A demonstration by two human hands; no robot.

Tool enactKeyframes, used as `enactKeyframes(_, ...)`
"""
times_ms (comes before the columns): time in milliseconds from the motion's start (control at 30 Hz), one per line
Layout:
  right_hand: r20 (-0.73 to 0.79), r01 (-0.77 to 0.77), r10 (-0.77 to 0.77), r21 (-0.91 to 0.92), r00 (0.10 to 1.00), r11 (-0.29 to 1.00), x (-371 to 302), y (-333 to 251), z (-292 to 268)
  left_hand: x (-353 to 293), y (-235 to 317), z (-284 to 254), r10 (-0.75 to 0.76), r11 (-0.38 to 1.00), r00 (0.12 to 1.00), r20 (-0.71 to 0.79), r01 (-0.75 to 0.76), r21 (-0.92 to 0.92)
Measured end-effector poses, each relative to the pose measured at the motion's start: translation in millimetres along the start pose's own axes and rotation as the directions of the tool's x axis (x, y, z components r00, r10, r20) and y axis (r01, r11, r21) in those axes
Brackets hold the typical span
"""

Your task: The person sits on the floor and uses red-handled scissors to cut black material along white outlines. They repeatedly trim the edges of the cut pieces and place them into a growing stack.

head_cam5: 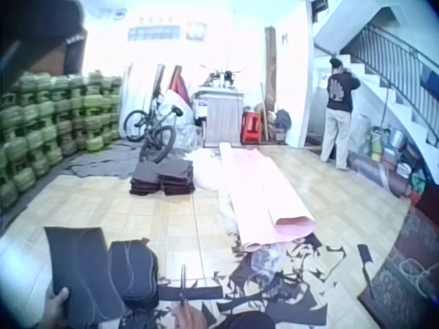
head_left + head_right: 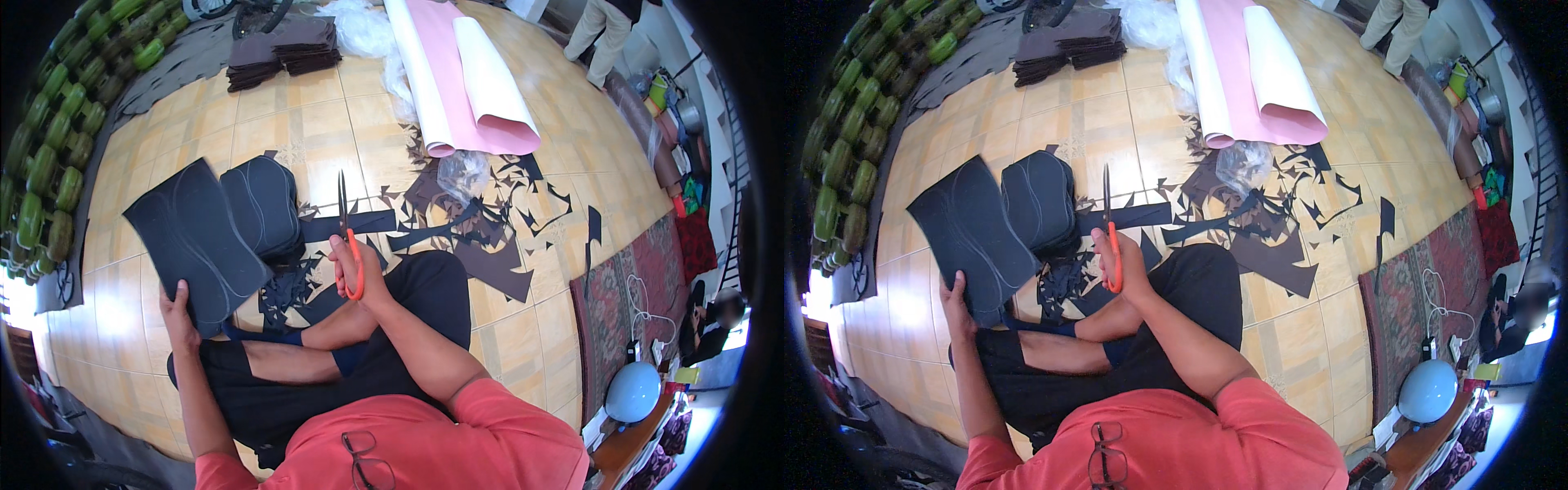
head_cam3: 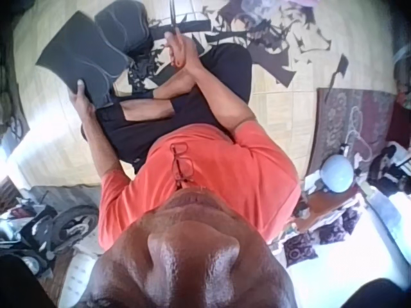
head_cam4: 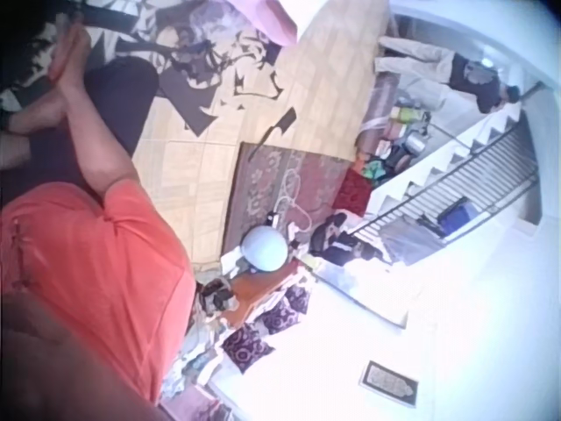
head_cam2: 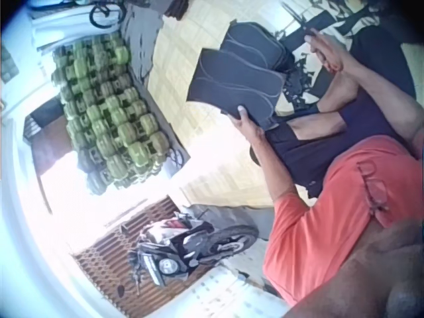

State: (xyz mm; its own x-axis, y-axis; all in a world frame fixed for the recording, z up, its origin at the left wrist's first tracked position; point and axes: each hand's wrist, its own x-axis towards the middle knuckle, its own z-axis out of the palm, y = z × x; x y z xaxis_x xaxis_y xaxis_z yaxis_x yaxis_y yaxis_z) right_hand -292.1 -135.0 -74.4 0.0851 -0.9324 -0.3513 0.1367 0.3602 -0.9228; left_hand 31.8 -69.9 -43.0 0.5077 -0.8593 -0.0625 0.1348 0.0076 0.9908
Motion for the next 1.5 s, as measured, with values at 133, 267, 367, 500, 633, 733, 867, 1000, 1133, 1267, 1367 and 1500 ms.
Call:
enactKeyframes(133, -0.008, 0.129, -0.130, -0.100, 0.991, 0.987, -8, -5, -1, -15, 6, 59, 0.017, 1.000, 0.994, 0.106, -0.020, 0.023)
enactKeyframes(267, -0.098, 0.316, -0.334, -0.161, 0.937, 0.935, -8, 1, -1, -11, -11, 104, 0.067, 0.997, 0.979, 0.191, -0.072, 0.019)
enactKeyframes(367, -0.074, 0.468, -0.527, -0.369, 0.846, 0.803, -11, 2, 2, -14, -18, 122, 0.051, 0.998, 0.975, 0.216, -0.057, 0.021)
enactKeyframes(500, -0.035, 0.422, -0.471, -0.389, 0.882, 0.819, -11, 9, -2, -17, -22, 126, 0.095, 0.994, 0.982, 0.162, -0.103, 0.040)
enactKeyframes(633, -0.012, 0.412, -0.455, -0.406, 0.891, 0.816, -16, -5, -1, -14, -21, 107, 0.085, 0.994, 0.987, 0.136, -0.093, 0.059)
enactKeyframes(733, -0.077, 0.429, -0.464, -0.272, 0.882, 0.861, -10, 2, -1, -15, -17, 101, 0.079, 0.995, 0.991, 0.107, -0.085, 0.050)
enactKeyframes(867, -0.067, 0.109, -0.114, -0.077, 0.991, 0.991, -2, -5, -13, -15, -24, 94, 0.060, 0.997, 0.995, 0.075, -0.064, 0.054)
enactKeyframes(1000, -0.188, 0.095, -0.070, 0.124, 0.980, 0.988, -1, -44, -50, -15, -33, 86, 0.048, 0.999, 0.996, 0.075, -0.050, 0.022)
enactKeyframes(1133, -0.370, 0.089, -0.028, 0.147, 0.929, 0.985, 12, -66, -112, -16, -36, 83, 0.064, 0.998, 0.994, 0.084, -0.066, 0.018)
enactKeyframes(1267, -0.469, -0.045, 0.081, 0.086, 0.879, 0.995, 28, -70, -163, -16, -35, 84, 0.048, 0.999, 0.996, 0.071, -0.047, -0.015)
enactKeyframes(1367, -0.469, -0.061, 0.012, -0.090, 0.883, 0.994, 47, -78, -176, -13, -39, 80, 0.059, 0.998, 0.995, 0.083, -0.058, -0.018)
enactKeyframes(1500, -0.425, 0.123, -0.195, -0.191, 0.884, 0.974, 73, -128, -164, -13, -41, 74, 0.043, 0.999, 0.995, 0.086, -0.040, -0.031)
